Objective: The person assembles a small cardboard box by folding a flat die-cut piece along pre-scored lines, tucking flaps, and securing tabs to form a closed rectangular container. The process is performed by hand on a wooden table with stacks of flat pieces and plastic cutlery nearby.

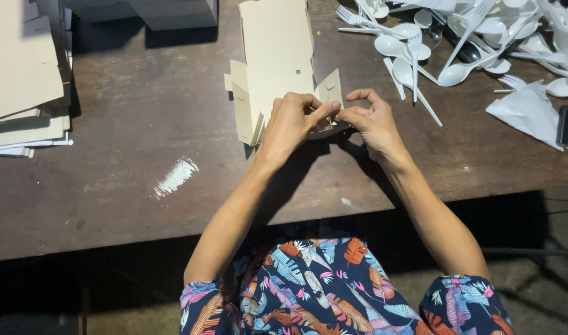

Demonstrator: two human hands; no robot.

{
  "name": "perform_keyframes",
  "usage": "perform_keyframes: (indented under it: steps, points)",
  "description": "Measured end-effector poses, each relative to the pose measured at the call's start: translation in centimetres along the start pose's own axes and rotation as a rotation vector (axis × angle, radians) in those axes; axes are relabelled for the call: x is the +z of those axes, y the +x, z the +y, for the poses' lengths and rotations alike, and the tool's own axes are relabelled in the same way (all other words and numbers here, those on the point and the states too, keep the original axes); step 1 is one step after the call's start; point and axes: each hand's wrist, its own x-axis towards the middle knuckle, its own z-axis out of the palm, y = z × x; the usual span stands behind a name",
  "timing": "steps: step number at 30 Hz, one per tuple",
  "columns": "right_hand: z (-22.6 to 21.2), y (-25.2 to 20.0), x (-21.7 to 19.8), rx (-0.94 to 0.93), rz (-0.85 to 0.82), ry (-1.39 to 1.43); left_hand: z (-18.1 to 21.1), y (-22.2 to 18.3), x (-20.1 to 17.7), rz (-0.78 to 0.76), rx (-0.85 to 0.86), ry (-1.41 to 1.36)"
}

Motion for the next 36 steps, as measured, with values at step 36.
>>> perform_keyframes:
  steps: [36]
  points:
    - [-4.4, -2.7, 5.8, -0.525, -0.119, -0.578, -4.4, -6.9, -11.0, 0.232, -0.147, 0.035]
